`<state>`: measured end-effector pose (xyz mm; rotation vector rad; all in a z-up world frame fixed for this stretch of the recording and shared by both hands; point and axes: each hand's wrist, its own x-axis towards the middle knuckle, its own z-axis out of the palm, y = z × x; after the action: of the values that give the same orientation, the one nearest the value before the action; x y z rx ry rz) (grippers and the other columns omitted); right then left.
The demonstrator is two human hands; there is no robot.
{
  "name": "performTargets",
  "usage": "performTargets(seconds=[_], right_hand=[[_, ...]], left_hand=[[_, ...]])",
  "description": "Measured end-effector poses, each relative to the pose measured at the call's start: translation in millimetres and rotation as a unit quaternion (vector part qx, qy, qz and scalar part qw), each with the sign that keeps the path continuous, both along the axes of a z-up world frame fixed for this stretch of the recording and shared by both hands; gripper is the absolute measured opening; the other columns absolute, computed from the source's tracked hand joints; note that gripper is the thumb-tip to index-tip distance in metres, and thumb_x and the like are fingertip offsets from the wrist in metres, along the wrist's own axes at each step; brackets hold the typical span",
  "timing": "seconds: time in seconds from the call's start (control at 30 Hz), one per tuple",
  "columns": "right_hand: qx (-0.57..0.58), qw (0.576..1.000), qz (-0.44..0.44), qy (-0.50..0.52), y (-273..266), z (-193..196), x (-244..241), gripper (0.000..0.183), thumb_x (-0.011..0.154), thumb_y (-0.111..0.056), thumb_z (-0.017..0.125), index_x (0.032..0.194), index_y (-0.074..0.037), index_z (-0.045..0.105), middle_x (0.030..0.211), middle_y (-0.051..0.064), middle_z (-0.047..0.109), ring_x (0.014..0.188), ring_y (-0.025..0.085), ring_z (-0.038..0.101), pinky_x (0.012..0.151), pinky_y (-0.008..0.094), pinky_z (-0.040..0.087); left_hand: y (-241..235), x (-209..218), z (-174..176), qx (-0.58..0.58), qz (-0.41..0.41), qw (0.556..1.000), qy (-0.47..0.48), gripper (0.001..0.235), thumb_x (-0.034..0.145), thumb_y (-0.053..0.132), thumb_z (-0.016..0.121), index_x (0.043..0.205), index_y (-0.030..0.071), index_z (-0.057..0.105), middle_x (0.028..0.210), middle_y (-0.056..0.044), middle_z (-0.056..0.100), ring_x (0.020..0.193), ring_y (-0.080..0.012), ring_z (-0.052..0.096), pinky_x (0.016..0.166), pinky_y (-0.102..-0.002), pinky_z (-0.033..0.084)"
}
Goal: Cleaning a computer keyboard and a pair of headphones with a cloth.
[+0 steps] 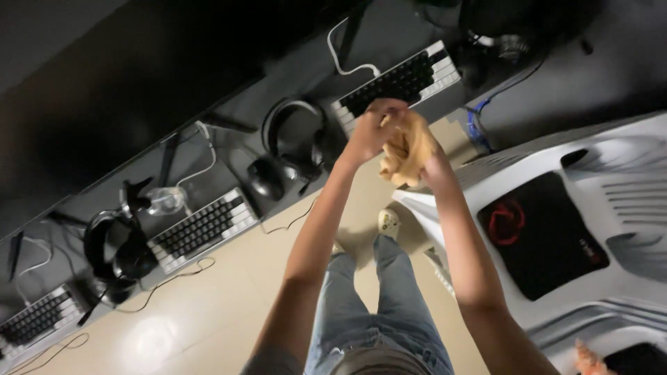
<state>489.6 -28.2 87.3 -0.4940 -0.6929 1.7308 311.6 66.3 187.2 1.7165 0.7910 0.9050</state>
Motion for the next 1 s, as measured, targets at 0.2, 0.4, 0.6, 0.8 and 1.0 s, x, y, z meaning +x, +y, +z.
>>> performTargets(seconds=[0.2,0.4,0.6,0.8,1.0], right_hand=[[-0.056,0.985,-0.056,-0.150,88,34,33,0.064,0.104,-0.050,0.050,0.150,-0.007,0.042,0.146,0.008,0.053,0.131,0.018,0.057,0.109,0.038,0.050],[-0.103,0.969,-0.111,-0.194,196,-151,81,0.058,0.105,-0.044,0.053,0.145,-0.001,0.051,0.137,0.009,0.060,0.123,0.019,0.059,0.104,0.035,0.051],[0.130,0.749,-0.128,-0.637,191,-122,81,0.050,0.103,-0.034,0.052,0.140,0.000,0.052,0.129,0.011,0.065,0.114,0.019,0.063,0.096,0.032,0.053],[-0.119,0.923,-0.099,-0.352,199,-113,78,0.042,0.112,-0.029,0.045,0.132,0.002,0.063,0.114,0.013,0.069,0.100,0.019,0.065,0.087,0.033,0.053],[-0.097,0.944,-0.094,-0.300,197,-119,86,0.043,0.101,-0.023,0.054,0.138,-0.001,0.055,0.123,0.009,0.066,0.109,0.017,0.063,0.095,0.032,0.053]], left_hand=[[69,62,-155,-0.135,0.162,0.963,-0.167,0.027,0.100,0.002,0.055,0.126,0.003,0.063,0.118,-0.011,0.070,0.110,-0.0190,0.066,0.099,-0.032,0.051],[135,64,-197,-0.096,0.289,0.952,-0.044,0.025,0.099,0.004,0.055,0.120,0.005,0.068,0.111,-0.008,0.075,0.103,-0.0183,0.070,0.092,-0.032,0.055],[202,49,-206,0.051,0.372,0.915,0.150,0.017,0.093,0.008,0.066,0.108,0.010,0.074,0.118,-0.014,0.073,0.112,-0.0328,0.068,0.098,-0.041,0.055],[232,59,-203,0.136,0.324,0.891,0.288,0.036,0.083,0.012,0.067,0.118,0.009,0.070,0.151,-0.020,0.044,0.149,-0.0426,0.030,0.122,-0.048,0.033],[251,75,-179,0.043,0.304,0.817,0.488,0.033,0.085,0.030,0.069,0.118,0.024,0.069,0.134,-0.011,0.054,0.138,-0.0338,0.042,0.115,-0.059,0.029]])
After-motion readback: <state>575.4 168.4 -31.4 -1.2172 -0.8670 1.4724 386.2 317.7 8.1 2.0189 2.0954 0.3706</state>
